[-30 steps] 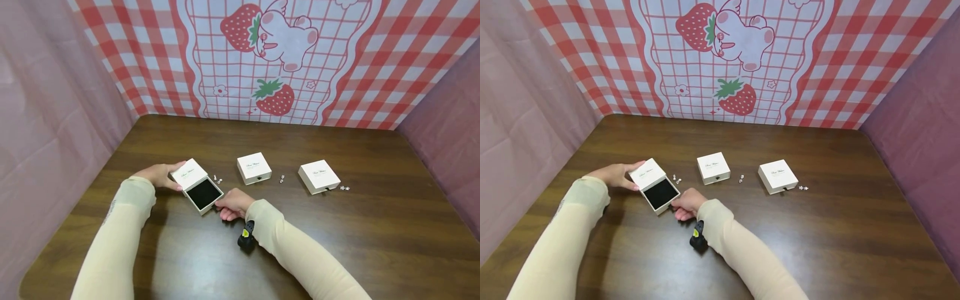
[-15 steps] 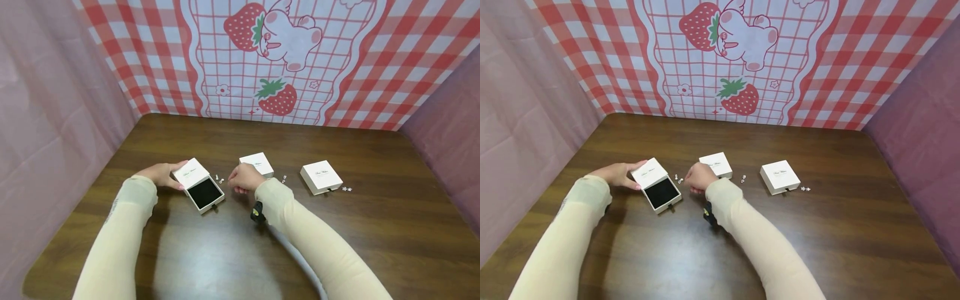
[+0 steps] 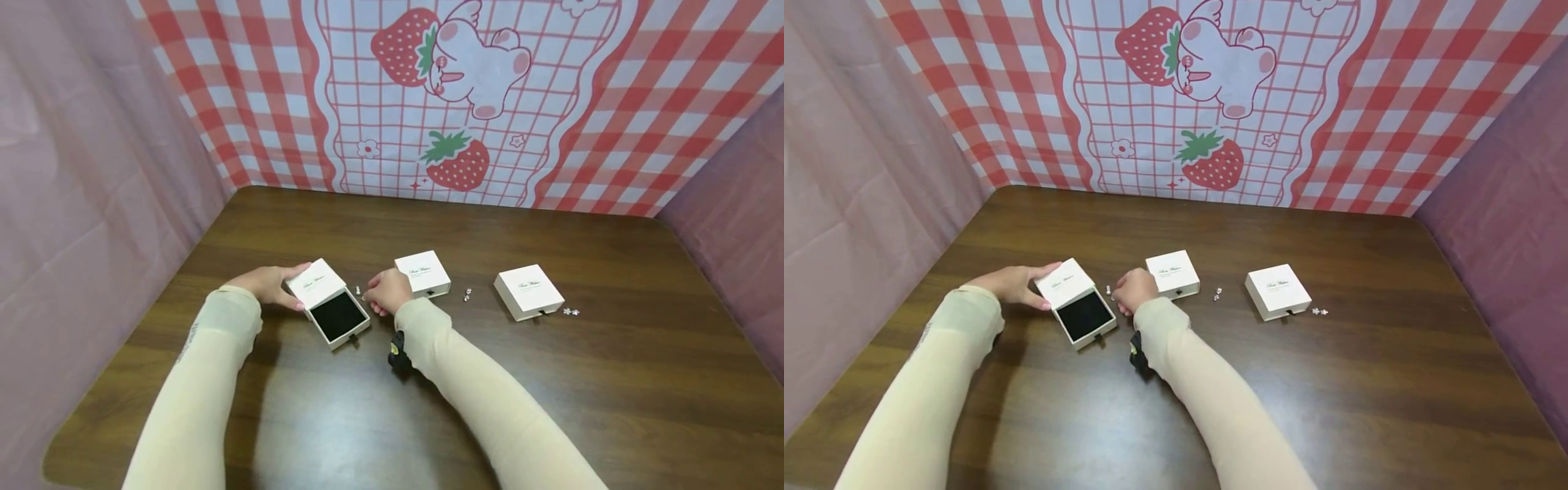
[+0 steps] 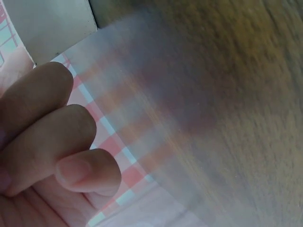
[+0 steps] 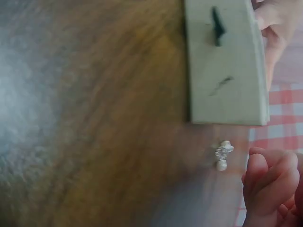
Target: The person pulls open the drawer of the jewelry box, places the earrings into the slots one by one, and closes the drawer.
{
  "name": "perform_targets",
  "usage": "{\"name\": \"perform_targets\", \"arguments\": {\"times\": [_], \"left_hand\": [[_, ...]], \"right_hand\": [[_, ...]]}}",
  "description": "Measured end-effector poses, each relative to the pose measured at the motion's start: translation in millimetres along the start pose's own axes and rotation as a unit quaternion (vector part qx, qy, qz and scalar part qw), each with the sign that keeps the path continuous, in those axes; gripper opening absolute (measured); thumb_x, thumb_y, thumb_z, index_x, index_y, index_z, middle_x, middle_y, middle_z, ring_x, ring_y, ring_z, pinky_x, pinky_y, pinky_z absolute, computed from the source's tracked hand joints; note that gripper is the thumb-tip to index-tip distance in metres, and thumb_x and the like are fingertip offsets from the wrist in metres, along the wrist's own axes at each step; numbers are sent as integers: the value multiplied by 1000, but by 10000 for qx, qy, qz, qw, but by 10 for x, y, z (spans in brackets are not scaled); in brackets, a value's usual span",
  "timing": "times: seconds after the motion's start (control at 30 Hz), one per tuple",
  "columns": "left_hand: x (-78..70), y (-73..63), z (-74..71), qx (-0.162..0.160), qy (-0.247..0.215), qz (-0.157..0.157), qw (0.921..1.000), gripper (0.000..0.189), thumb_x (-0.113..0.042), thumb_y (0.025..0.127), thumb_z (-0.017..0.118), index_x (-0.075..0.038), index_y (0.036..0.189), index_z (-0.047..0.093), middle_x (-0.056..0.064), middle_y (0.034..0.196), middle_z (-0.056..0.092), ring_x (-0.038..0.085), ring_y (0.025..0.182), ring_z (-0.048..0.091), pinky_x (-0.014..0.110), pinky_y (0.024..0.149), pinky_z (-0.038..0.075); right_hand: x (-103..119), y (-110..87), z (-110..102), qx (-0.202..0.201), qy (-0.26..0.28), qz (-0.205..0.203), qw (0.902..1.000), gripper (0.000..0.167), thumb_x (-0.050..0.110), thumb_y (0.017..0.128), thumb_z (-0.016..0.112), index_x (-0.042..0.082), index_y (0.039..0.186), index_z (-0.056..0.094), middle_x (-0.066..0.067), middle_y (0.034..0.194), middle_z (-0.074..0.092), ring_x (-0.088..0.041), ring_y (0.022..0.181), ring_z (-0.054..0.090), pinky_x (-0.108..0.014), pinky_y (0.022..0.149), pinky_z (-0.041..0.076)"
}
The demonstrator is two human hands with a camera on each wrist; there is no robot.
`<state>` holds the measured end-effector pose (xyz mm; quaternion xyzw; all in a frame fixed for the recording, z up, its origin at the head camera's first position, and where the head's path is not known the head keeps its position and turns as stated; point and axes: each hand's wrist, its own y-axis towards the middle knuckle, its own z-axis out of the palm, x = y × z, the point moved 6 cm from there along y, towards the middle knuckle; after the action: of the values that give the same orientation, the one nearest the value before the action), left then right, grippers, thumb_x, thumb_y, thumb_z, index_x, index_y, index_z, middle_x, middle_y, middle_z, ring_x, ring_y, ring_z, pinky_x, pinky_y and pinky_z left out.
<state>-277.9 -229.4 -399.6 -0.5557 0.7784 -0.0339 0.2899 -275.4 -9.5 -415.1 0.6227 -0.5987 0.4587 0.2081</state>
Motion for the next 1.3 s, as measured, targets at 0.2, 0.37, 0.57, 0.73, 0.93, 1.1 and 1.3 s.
{"name": "perform_targets", "arguments": {"times": [0.2,0.37,0.57,0.73,0.93,1.1,1.3], "left_hand": [[-4,11,3,3,24,-3,10000,97,-44,77,78,-12,152,25,29,140,42,43,125,44,54,103,34],[5,14,-8,-4,-9,-47,10000,95,-45,79,76,-14,152,25,28,141,42,43,125,44,54,103,33],[8,2,-11,-18,-55,-20,10000,94,-43,79,77,-14,152,26,28,141,42,42,125,44,54,103,33],[6,-4,-5,11,-58,-36,10000,93,-43,79,76,-14,152,26,27,141,43,42,125,44,54,103,33],[4,0,-3,-6,-30,16,10000,94,-43,79,77,-14,152,26,28,140,43,42,124,45,53,103,34],[16,10,3,1,-87,55,9999,94,-42,79,77,-13,152,25,27,140,43,42,125,45,53,103,33],[23,-4,3,11,-37,73,10000,94,-42,80,76,-12,152,25,28,140,43,43,125,44,53,103,33]], "right_hand": [[-134,54,99,53,1130,468,9925,18,-5,83,65,-9,101,64,0,45,49,-3,33,42,-15,34,36],[-209,74,165,64,2066,795,9752,21,-11,84,62,-11,105,61,-2,49,48,-3,35,40,-14,34,33],[-224,74,191,-182,2094,831,9741,19,-10,81,64,-10,100,60,-1,46,47,-3,33,40,-14,33,33],[-223,75,220,-312,1646,830,9824,17,-5,80,67,-8,95,61,0,44,49,-3,32,42,-15,33,36],[-209,57,206,-337,1363,775,9871,15,-2,80,67,-8,94,65,0,45,49,-3,33,43,-15,34,37],[-189,26,175,-305,1223,648,9899,14,0,80,68,-7,93,65,1,43,49,-3,34,43,-15,34,37],[-166,29,160,-255,824,531,9949,13,3,81,70,-5,91,67,2,42,49,-3,33,43,-14,35,36]]}}
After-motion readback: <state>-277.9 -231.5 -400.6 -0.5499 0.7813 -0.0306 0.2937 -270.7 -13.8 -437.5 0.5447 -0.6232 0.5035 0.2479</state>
